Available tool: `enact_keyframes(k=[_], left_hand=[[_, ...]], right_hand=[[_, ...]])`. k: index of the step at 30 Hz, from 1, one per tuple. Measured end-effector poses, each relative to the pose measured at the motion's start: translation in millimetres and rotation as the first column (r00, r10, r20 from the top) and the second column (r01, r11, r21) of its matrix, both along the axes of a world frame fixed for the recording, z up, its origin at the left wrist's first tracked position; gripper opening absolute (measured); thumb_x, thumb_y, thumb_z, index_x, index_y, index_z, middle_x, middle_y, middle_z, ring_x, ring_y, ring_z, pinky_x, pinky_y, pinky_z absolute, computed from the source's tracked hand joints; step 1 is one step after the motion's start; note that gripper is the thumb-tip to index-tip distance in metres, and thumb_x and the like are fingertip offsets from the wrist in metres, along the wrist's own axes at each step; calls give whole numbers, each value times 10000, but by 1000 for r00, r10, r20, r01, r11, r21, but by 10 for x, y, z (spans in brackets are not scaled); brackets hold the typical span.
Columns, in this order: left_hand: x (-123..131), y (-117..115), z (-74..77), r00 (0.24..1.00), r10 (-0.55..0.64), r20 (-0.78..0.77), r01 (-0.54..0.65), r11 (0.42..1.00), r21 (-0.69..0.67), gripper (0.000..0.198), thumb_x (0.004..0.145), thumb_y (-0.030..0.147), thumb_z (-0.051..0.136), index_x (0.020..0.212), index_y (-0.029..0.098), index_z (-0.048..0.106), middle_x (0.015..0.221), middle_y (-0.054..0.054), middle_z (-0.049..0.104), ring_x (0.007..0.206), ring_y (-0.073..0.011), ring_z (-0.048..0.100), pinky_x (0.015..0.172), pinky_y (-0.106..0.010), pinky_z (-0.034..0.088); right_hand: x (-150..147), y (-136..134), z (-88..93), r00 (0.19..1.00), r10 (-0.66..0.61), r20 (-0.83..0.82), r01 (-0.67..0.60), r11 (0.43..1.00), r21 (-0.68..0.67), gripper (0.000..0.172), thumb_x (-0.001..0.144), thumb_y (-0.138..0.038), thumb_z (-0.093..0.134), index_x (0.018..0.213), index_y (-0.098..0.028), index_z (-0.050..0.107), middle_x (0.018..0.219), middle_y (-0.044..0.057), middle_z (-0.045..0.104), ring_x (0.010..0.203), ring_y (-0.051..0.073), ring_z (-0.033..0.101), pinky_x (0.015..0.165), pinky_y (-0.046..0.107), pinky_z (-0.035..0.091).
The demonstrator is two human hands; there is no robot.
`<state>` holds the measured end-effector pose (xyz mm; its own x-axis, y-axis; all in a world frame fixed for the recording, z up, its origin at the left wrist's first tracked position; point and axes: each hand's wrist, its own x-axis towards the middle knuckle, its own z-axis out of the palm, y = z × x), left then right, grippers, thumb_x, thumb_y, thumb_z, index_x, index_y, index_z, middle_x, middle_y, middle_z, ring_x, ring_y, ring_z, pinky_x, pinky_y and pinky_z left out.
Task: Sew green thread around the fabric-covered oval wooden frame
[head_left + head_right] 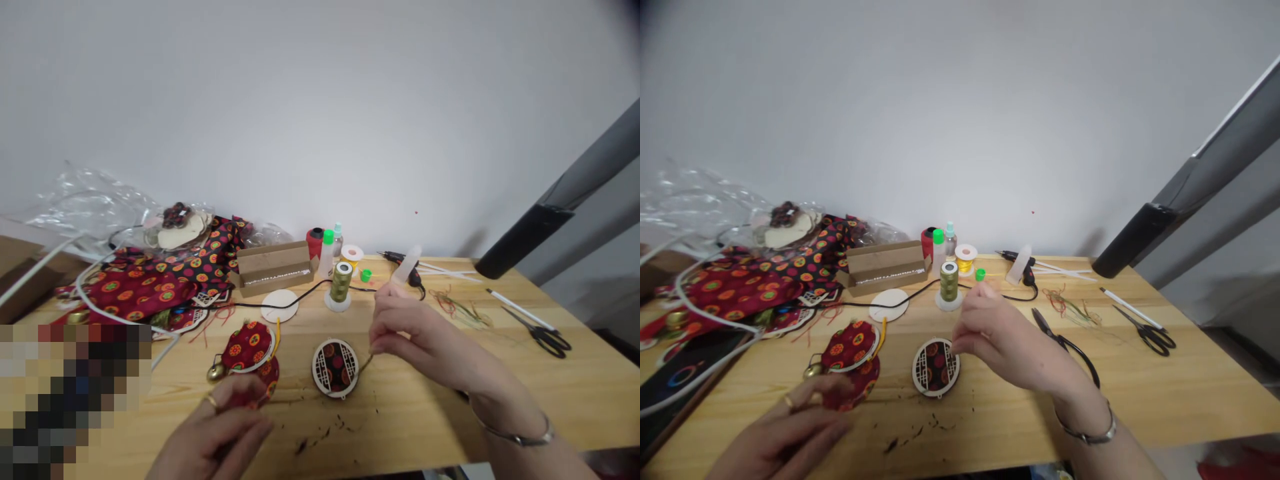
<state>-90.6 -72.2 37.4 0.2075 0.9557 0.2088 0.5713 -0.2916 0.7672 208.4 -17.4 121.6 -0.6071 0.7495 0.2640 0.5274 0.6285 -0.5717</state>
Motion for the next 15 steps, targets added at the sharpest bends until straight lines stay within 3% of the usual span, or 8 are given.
enact_keyframes(k=[2, 3, 7, 9, 12, 15], left_hand=[[97, 59, 84, 994, 100, -33, -88, 962, 260, 127, 736, 304, 687, 843, 265, 743, 1014, -63, 660, 926, -221, 613, 820, -243, 476], [172, 89, 128, 988, 153, -35, -134, 939, 315, 159, 755, 261, 674, 905, 257, 724, 1030, -67, 645, 920, -215, 612, 836, -255, 468], [515, 191, 316, 1000, 15, 13, -19, 891, 454, 277, 828, 93, 541, 1033, 242, 653, 1203, -78, 579, 1092, -230, 550, 937, -319, 422], [615, 235, 423, 999, 24, 47, -44, 867, 497, 329, 834, 60, 513, 1084, 239, 630, 1289, -70, 530, 1157, -240, 509, 993, -356, 379], [633, 307, 579, 984, 109, 138, -164, 856, 490, 264, 843, 87, 532, 1027, 238, 645, 1234, -41, 558, 1112, -205, 534, 977, -322, 384], [602, 379, 665, 978, 105, 183, -175, 887, 426, 200, 869, 134, 520, 971, 220, 669, 1171, -41, 588, 1111, -199, 539, 997, -323, 364]], right_hand=[[-46, -14, -91, 1000, 5, -16, -6, 1000, -23, 161, 901, -195, 540, 754, -191, 608, 759, 4, 533, 831, 158, 457, 826, 339, 394], [-70, -21, -121, 1000, 5, -21, -6, 999, -31, 168, 904, -211, 537, 754, -190, 611, 756, 7, 529, 843, 162, 456, 812, 332, 403], [-163, -48, -174, 1000, 8, -19, -8, 1000, -18, 175, 909, -227, 530, 758, -187, 611, 763, 14, 544, 885, 171, 443, 818, 327, 408], [-186, -58, -185, 1000, 5, -28, -5, 1000, 0, 163, 908, -206, 528, 766, -191, 606, 764, 12, 551, 894, 171, 442, 835, 330, 399], [-182, -64, -196, 999, -16, -42, 16, 1000, 18, 156, 906, -210, 535, 766, -194, 602, 750, 6, 540, 875, 170, 449, 857, 341, 387], [-177, -63, -200, 998, -25, -58, 27, 999, 31, 162, 906, -216, 538, 758, -189, 598, 742, 6, 535, 861, 168, 451, 864, 346, 380]])
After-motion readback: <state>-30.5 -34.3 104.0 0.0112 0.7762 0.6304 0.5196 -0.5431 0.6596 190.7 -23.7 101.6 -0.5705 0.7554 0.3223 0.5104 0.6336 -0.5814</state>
